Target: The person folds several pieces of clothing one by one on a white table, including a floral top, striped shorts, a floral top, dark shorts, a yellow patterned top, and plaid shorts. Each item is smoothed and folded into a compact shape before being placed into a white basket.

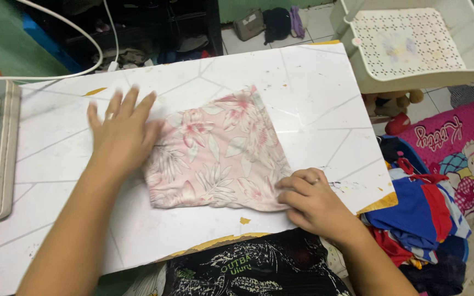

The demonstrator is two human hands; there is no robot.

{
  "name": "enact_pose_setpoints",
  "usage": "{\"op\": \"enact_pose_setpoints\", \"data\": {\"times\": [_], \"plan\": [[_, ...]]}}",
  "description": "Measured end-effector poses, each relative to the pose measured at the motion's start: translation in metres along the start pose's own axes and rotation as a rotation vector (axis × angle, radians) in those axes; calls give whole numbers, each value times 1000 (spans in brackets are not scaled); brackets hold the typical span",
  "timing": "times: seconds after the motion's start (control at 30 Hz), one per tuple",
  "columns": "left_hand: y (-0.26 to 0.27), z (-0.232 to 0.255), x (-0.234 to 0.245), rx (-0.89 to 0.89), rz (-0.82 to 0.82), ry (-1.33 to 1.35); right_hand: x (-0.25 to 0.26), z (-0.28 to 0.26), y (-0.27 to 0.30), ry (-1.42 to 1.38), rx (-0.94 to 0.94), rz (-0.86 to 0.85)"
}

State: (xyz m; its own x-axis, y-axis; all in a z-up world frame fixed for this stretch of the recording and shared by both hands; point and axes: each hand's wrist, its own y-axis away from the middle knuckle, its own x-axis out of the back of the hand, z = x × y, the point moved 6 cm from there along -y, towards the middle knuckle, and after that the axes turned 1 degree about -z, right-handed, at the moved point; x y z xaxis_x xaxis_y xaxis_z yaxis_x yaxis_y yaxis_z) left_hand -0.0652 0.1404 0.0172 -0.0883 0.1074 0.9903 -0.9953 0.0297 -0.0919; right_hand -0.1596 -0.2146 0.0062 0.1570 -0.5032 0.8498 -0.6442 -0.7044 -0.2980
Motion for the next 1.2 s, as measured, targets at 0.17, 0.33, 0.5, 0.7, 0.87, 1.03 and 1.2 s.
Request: {"op": "enact_pose_setpoints", "data": {"times": [0.17, 0.33, 0.5, 0.7, 0.87, 1.03, 1.2], "plan": [[86, -3, -4, 220, -58, 207, 13, 11, -17, -144, 18, -17], [114, 2, -12, 287, 104, 331, 9, 39, -80, -205, -26, -119], [112, 3, -22, 357, 73, 469, 16, 45, -144, 221, 5, 165], [106, 8, -17, 303, 110, 435, -10, 31, -142, 233, 85, 143], [105, 4, -24, 430, 50, 641, -33, 31, -146, 397, 141, 89], [109, 6, -5, 363, 242, 574, 9, 64, -138, 232, -182, 294], [110, 44, 17, -32, 377, 363, -3, 82, -127, -170, -626, 40]]}}
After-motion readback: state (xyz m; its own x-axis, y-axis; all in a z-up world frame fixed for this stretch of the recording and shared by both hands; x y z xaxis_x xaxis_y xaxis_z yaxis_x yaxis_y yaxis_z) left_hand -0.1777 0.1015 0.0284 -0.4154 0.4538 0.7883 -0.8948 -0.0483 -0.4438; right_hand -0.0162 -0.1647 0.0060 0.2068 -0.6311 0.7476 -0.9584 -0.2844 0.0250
